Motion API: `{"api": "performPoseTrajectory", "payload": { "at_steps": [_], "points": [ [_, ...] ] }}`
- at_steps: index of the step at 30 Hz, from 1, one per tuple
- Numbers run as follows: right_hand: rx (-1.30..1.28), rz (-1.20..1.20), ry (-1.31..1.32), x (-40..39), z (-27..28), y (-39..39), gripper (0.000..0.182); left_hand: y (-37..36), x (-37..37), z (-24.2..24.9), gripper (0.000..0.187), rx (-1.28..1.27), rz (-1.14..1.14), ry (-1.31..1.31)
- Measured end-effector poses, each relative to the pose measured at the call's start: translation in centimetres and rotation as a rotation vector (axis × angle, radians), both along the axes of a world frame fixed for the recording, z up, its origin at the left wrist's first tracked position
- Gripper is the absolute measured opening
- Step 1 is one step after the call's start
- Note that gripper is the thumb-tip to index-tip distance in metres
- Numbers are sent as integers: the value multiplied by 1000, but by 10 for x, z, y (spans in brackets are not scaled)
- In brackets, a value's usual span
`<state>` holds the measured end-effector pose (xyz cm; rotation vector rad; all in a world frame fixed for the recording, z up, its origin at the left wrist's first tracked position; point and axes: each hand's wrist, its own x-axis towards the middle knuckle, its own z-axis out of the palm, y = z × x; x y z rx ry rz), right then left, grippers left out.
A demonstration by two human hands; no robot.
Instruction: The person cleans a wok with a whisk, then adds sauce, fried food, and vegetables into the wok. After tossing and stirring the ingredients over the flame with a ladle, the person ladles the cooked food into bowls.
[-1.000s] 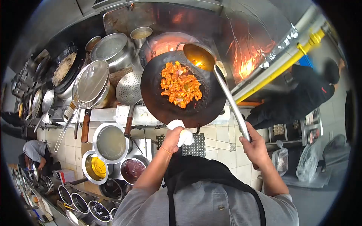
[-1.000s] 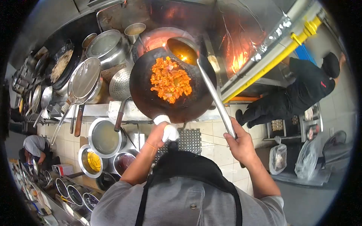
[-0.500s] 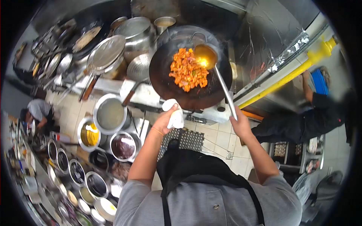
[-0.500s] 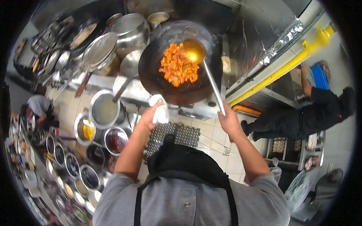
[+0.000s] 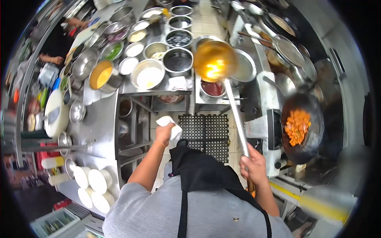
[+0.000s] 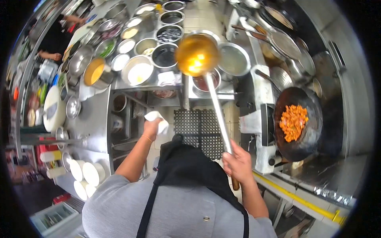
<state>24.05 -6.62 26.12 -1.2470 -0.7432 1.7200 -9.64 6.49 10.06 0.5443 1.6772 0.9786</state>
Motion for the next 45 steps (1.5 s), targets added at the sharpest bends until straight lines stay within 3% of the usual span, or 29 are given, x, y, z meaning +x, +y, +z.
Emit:
{"api": "performPoseTrajectory", "payload": {
  "at_steps": [2,5,7,11,14,16,20,23,26,30,32,34,35,37,42,45],
  "points": [
    [55,176,-107,-58,11,49,55,22,-43,-14,27,80,205,-35],
    [128,327,-200,-121,-10,111,58,53,-79,12,26,263,352,-44],
    [448,430,-650,-154,-36,144,60,79,-103,14,25,369,403,-21],
    [435,535,-965,-179,-37,174,60,134,-128,-8,25,494,506,-29],
    [314,619,-1074,-187,-24,180,62,156,-133,-15,26,514,535,-68],
    [330,649,-1105,-192,-16,183,62,158,-134,0,39,514,520,-236],
    [294,708,-1029,-208,7,188,62,162,-144,10,21,467,562,-344],
    [136,641,-780,-212,5,192,62,165,-153,10,16,456,572,-375],
    [60,645,-704,-214,8,198,63,164,-158,11,19,418,532,-407],
    [-358,484,-295,-209,23,208,60,163,-160,5,19,426,462,-378],
    [-377,470,-223,-198,18,206,59,155,-157,3,20,448,428,-366],
    [-445,450,28,-182,15,201,58,139,-152,18,24,363,415,-342],
    [-427,421,49,-174,14,197,58,132,-153,14,27,354,406,-346],
    [-497,344,329,-154,12,180,53,116,-150,2,32,334,413,-369],
    [-401,87,959,-72,25,79,48,84,-79,1,31,-60,7,-478],
    [-240,-203,1012,-26,47,4,50,77,6,14,36,-310,-453,-573]
  ]
}}
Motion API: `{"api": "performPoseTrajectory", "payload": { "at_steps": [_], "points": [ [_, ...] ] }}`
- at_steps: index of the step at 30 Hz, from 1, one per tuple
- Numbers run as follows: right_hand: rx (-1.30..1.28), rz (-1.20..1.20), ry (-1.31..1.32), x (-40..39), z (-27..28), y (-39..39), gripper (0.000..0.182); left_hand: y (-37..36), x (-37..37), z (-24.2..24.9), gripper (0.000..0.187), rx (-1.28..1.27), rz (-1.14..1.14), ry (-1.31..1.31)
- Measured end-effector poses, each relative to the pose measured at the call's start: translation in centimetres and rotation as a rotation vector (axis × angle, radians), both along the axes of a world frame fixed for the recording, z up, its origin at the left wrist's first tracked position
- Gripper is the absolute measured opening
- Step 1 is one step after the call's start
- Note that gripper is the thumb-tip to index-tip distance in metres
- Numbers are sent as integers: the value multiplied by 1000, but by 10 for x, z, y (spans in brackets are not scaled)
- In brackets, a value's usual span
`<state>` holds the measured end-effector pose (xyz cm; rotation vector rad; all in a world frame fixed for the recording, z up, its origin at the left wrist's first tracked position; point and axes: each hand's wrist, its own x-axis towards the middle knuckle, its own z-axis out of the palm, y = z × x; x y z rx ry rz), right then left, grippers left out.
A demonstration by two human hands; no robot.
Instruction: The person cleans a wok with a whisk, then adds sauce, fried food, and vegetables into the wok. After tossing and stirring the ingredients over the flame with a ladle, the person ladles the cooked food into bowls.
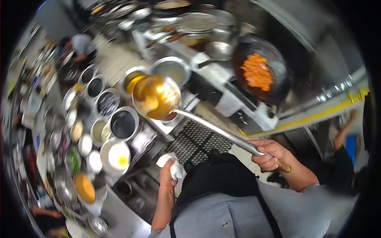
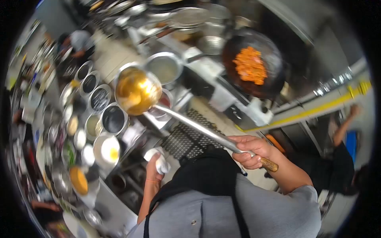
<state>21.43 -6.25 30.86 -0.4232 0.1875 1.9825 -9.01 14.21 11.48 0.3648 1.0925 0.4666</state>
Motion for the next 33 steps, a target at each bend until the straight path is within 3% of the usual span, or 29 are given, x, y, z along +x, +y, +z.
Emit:
{"api": "performPoseTrajectory", "payload": {
  "at_steps": [1,6,8,9,11,12,13,15,17,18,19,21,22,23,24,26,27,29,31,33],
  "points": [
    [20,-87,-17,15,8,-18,50,-1,28,-1,37,-36,-171,0],
    [-91,-500,-370,90,34,-56,54,7,203,40,42,-113,-508,-282],
    [-445,-405,-1287,124,34,-51,59,13,276,53,38,-144,-621,-324],
    [-458,-414,-1271,147,15,-56,59,17,311,53,37,-151,-700,-361],
    [-468,-349,-2213,201,-35,-66,63,23,378,50,33,-159,-805,-311],
    [-570,-308,-2070,222,-32,-65,62,23,407,52,31,-164,-854,-254],
    [-540,-303,-2101,234,-39,-67,64,22,429,54,30,-167,-903,-200],
    [-752,-87,-2059,253,-28,-59,65,10,475,29,20,-210,-967,-249],
    [-629,-265,-2214,271,-51,-66,66,-16,497,55,15,28,-985,-81],
    [-749,-270,-1889,278,-34,-57,65,-24,510,46,15,-14,-957,-160],
    [-771,-284,-1885,288,-38,-57,65,-30,529,44,13,-95,-941,-182],
    [-578,-435,-1944,297,-45,-63,64,-24,569,17,13,-263,-942,-299],
    [-543,-355,-2050,306,-39,-68,61,-19,594,26,20,-195,-997,-254],
    [-562,-371,-2054,309,-32,-74,61,-9,620,-3,25,-240,-1042,-422],
    [-593,-219,-2105,311,-24,-79,60,-6,634,7,24,-258,-1053,-396],
    [-682,48,-2152,320,-5,-74,57,-2,653,29,23,-279,-1069,-376],
    [-700,36,-2148,328,-4,-62,57,2,659,35,22,-276,-1095,-331],
    [-905,347,-2096,354,-7,-33,58,9,669,30,22,-266,-1147,-280],
    [-993,297,-2137,378,-35,-16,60,12,662,-3,23,-72,-1186,-326],
    [-1075,248,-2192,379,-39,-7,62,8,623,-16,29,-41,-1086,-128]
  ]
}}
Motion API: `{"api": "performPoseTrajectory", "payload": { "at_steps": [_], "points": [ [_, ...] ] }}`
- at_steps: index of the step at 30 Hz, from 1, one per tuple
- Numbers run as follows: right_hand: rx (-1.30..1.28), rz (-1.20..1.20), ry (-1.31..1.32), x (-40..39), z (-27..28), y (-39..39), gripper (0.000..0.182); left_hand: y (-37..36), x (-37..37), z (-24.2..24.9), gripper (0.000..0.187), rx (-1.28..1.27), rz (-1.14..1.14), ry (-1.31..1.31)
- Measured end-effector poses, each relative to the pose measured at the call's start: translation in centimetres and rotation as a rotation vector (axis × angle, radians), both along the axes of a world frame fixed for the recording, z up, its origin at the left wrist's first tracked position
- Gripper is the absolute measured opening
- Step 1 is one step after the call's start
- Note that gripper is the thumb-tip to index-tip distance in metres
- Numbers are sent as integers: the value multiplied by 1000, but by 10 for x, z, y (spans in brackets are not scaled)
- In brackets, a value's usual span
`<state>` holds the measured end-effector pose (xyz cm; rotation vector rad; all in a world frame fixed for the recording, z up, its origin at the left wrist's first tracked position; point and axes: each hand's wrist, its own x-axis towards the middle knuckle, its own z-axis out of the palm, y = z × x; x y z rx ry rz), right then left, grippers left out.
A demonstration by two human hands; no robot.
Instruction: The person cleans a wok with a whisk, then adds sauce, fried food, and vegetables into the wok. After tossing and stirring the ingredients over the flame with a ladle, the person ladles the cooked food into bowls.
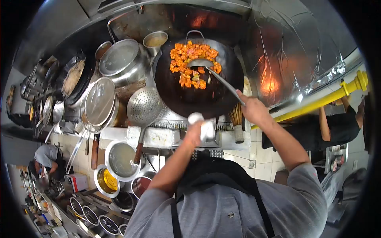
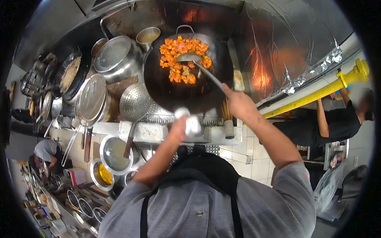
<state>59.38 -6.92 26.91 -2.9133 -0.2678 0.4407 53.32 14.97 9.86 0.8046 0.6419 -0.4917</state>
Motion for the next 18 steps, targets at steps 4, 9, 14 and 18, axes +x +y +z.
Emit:
{"api": "performPoseTrajectory", "payload": {
  "at_steps": [4,9,14,18],
  "points": [
    [81,2,-136,-37,34,5,60,15,-61,54,30,188,45,-173],
    [185,91,61,-88,61,-8,64,57,26,37,19,-87,-63,-50],
    [-70,-62,127,-76,47,48,62,66,41,44,18,-191,-156,-106],
    [-119,-120,-76,-52,0,70,63,71,1,3,16,44,-112,-19]
  ]
}}
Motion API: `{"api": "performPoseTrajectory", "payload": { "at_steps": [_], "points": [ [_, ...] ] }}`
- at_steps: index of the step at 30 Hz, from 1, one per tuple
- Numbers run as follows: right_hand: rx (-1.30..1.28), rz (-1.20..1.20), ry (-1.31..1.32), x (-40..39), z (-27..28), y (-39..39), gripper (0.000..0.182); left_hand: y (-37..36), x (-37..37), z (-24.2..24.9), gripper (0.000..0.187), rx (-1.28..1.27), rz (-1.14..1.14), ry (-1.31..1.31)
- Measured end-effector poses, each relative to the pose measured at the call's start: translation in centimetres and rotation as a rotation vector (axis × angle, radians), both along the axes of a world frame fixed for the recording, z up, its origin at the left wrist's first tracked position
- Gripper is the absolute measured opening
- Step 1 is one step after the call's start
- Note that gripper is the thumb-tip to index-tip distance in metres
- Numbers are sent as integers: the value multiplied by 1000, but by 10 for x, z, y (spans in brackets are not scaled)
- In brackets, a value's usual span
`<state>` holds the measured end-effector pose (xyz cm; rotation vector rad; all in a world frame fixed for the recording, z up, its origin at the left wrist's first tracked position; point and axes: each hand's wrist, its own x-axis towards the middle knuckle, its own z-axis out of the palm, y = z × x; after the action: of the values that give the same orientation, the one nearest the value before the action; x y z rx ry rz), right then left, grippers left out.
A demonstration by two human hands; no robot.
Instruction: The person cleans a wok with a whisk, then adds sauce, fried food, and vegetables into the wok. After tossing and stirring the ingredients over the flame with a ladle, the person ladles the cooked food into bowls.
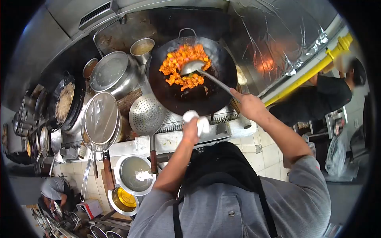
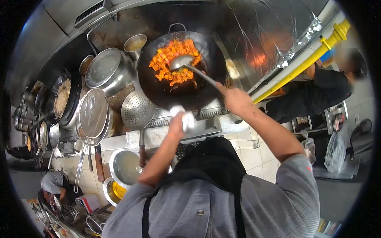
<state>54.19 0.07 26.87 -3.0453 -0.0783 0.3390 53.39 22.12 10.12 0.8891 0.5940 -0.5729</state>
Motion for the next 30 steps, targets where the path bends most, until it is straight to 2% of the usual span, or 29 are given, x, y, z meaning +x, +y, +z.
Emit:
{"api": "performPoseTrajectory", "payload": {
  "at_steps": [1,2,4,5,6,8,10,12,13,14,16,17,18,19,20,22,23,24,25,27,28,30],
  "points": [
    [-1,-15,-5,-7,4,-1,63,-5,-23,-26,19,17,69,-85],
    [95,-25,-34,-19,10,-1,62,-7,-44,-30,23,23,96,-77],
    [194,-39,-75,-33,28,-4,62,-2,-51,-9,24,33,58,-230],
    [238,-21,-38,-45,42,-9,61,-4,-34,3,23,38,132,-25],
    [279,1,10,-60,55,-15,61,6,-9,19,22,18,37,22],
    [282,82,60,-87,83,-29,62,19,34,27,18,-251,-55,-51],
    [283,179,89,-91,94,-30,62,22,37,54,18,-234,-153,-42],
    [212,186,186,-91,90,-28,64,23,47,51,17,-285,-194,-21],
    [115,81,271,-77,80,-17,66,23,48,43,16,-332,-241,10],
    [64,15,272,-60,68,0,67,23,48,27,16,-327,-247,11],
    [15,-51,273,-37,35,13,68,21,34,-10,15,-172,-124,-151],
    [25,-24,153,-26,16,12,67,17,14,-13,16,-88,-87,-53],
    [33,5,34,-19,8,10,67,10,-9,-26,20,64,-36,-87],
    [36,2,33,-19,11,8,67,7,-36,-6,21,17,-41,-32],
    [102,16,-31,-24,16,8,66,6,-58,-13,18,-38,16,-144],
    [161,45,-97,-28,27,1,64,5,-72,-2,16,121,-79,-459],
    [207,59,-55,-32,30,-7,63,4,-51,46,14,-93,5,-89],
    [255,70,-20,-33,34,-10,62,3,-26,66,15,-66,40,45],
    [220,15,80,-39,50,-6,60,8,0,48,19,-87,1,18],
    [204,17,115,-63,61,-9,62,14,49,-10,19,-160,-78,-120],
    [171,-6,145,-70,68,-9,61,14,55,-4,18,-234,-71,-141],
    [146,37,126,-75,66,-20,62,14,49,22,18,-177,-152,-88]
  ]
}}
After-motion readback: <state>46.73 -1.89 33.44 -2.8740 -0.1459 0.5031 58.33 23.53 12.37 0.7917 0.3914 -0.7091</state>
